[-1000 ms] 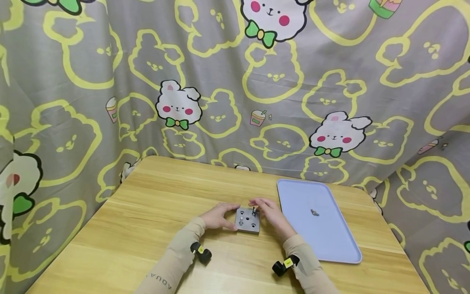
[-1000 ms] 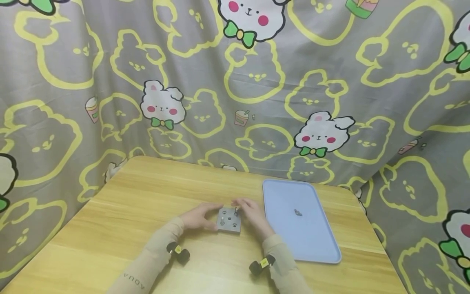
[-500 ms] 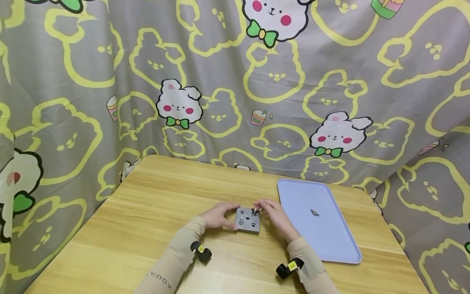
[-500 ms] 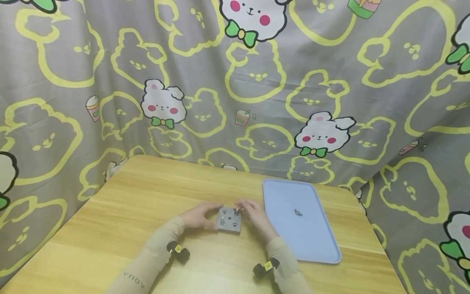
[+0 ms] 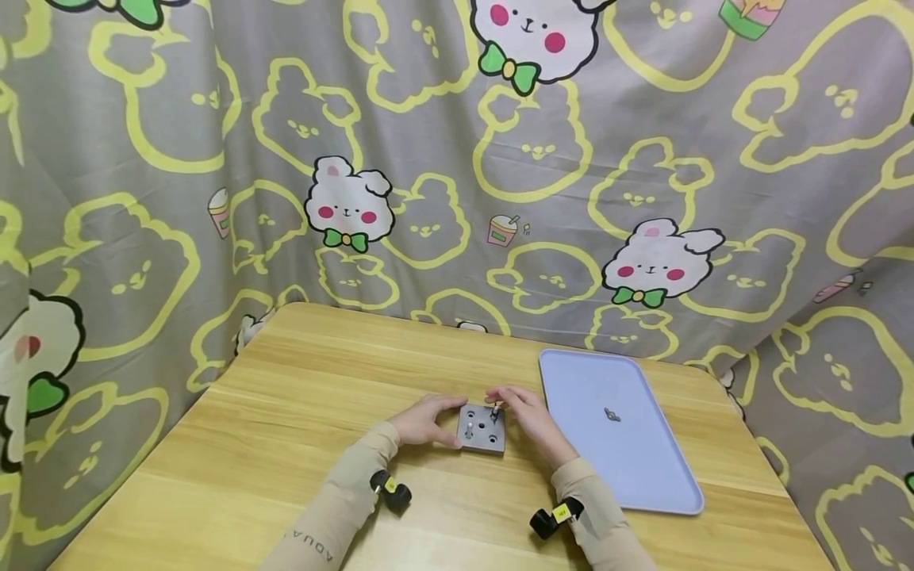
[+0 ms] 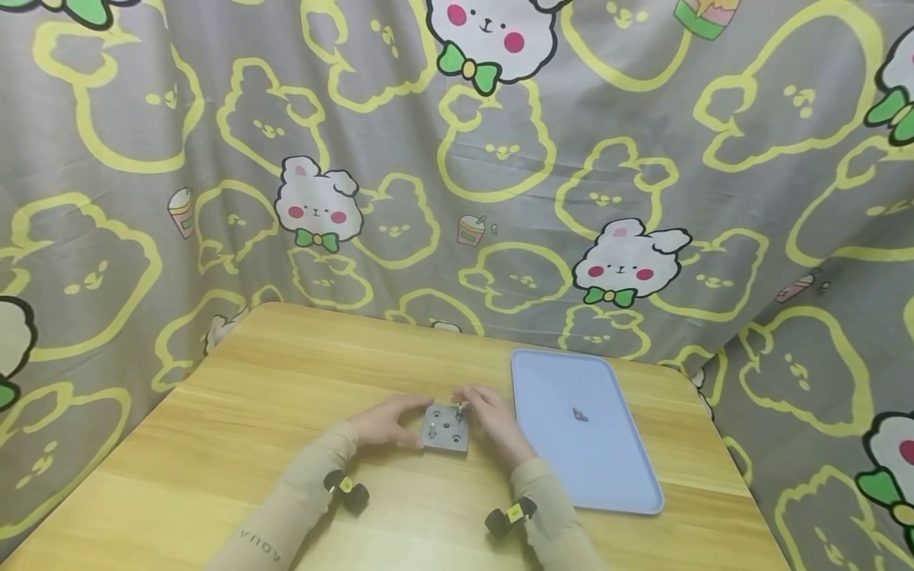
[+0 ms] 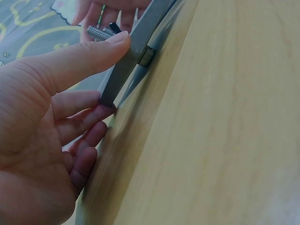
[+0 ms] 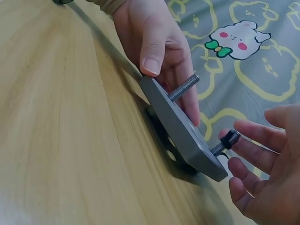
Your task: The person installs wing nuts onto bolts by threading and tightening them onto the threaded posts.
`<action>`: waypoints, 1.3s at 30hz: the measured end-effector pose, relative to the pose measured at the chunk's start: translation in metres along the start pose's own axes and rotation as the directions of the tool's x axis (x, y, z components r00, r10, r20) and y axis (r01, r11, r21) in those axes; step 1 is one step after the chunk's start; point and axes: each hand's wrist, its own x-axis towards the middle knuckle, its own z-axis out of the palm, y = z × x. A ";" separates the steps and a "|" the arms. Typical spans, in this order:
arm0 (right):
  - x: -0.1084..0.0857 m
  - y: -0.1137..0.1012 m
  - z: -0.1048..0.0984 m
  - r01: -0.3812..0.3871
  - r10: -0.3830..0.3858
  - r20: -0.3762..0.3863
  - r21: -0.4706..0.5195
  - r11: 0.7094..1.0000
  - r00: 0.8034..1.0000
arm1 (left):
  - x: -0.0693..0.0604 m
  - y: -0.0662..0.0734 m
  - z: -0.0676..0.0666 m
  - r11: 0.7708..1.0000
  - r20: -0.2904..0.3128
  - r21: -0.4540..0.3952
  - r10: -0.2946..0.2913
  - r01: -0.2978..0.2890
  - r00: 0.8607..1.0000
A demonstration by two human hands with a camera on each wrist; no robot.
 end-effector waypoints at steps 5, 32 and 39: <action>0.001 -0.002 0.003 0.004 -0.004 -0.006 0.012 1.000 1.000 | 0.000 0.000 0.000 1.000 0.001 0.000 -0.005 0.005 1.000; 0.002 0.002 0.004 0.020 -0.020 0.012 0.035 0.999 1.000 | 0.002 -0.003 -0.001 1.000 0.002 -0.016 -0.017 0.017 1.000; -0.004 -0.002 0.001 0.001 -0.001 -0.013 0.025 1.000 1.000 | 0.002 -0.003 0.000 1.000 0.007 -0.018 -0.021 0.021 1.000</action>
